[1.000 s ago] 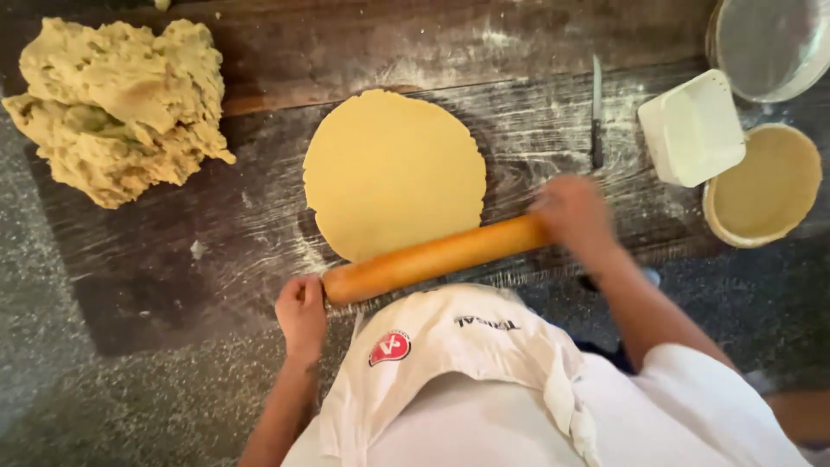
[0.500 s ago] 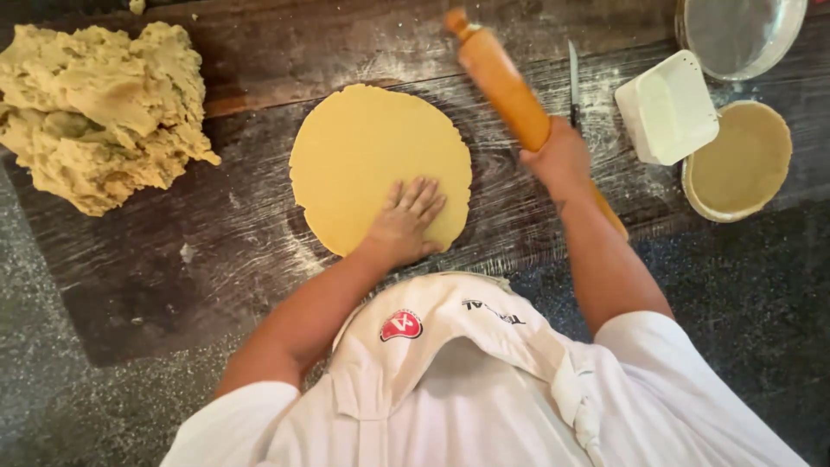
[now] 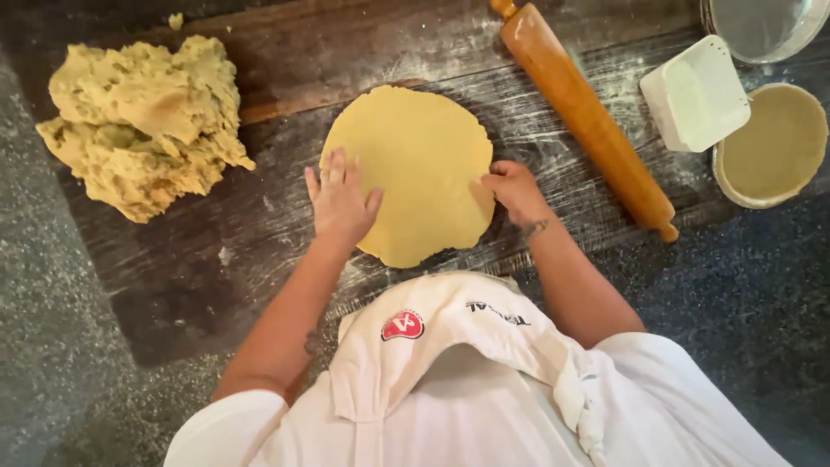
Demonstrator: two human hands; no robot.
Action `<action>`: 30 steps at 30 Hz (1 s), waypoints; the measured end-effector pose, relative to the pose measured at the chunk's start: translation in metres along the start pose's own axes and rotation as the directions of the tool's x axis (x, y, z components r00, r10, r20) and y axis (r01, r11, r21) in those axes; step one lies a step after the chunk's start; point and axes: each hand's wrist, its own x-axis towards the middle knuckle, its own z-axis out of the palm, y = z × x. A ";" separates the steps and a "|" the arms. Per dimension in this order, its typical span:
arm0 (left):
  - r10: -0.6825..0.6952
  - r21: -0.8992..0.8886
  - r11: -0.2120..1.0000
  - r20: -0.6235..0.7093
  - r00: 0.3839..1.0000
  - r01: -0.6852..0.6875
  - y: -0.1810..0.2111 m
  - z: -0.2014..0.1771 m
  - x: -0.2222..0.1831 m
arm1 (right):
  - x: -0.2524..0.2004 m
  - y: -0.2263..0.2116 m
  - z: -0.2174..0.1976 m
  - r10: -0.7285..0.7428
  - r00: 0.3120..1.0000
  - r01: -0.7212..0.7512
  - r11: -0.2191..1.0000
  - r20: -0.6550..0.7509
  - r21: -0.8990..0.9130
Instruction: Rolling out dough and fitting it into pie tins to prepare pies for baking
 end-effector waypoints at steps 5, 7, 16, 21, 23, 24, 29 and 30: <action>0.204 -0.282 0.925 -0.198 0.959 -0.255 -0.012 0.017 -0.017 | -0.001 0.062 -0.018 0.088 0.913 -0.316 0.772 0.399 0.551; 0.260 -0.372 0.860 -0.271 0.927 -0.350 -0.020 0.037 -0.013 | -0.011 0.071 -0.002 0.092 0.896 -0.349 0.751 0.435 0.561; 0.278 -0.887 0.313 -0.256 0.926 -0.339 0.016 0.014 0.063 | -0.084 -0.079 0.057 -0.410 0.778 0.076 0.814 0.476 0.576; 0.341 -0.730 0.487 -0.348 0.874 -0.480 0.072 -0.078 0.092 | -0.088 -0.153 -0.065 -0.458 0.711 0.291 0.883 0.534 0.369; 0.342 -0.668 0.545 -0.376 0.861 -0.508 0.097 -0.093 0.100 | -0.027 -0.135 -0.156 -0.431 0.839 0.236 0.838 0.332 0.493; 0.333 -0.640 0.581 -0.377 0.864 -0.503 0.109 -0.095 0.100 | 0.008 -0.123 -0.195 -0.412 0.840 0.211 0.847 0.352 0.488; 0.248 -0.457 0.777 -0.410 0.878 -0.433 0.166 -0.108 0.110 | 0.329 0.080 -0.439 -0.757 0.372 0.364 0.651 -0.537 -0.666; 0.211 -0.408 0.825 -0.417 0.884 -0.390 0.169 -0.113 0.106 | 0.348 0.090 -0.464 -0.766 0.402 0.404 0.640 -0.502 -0.653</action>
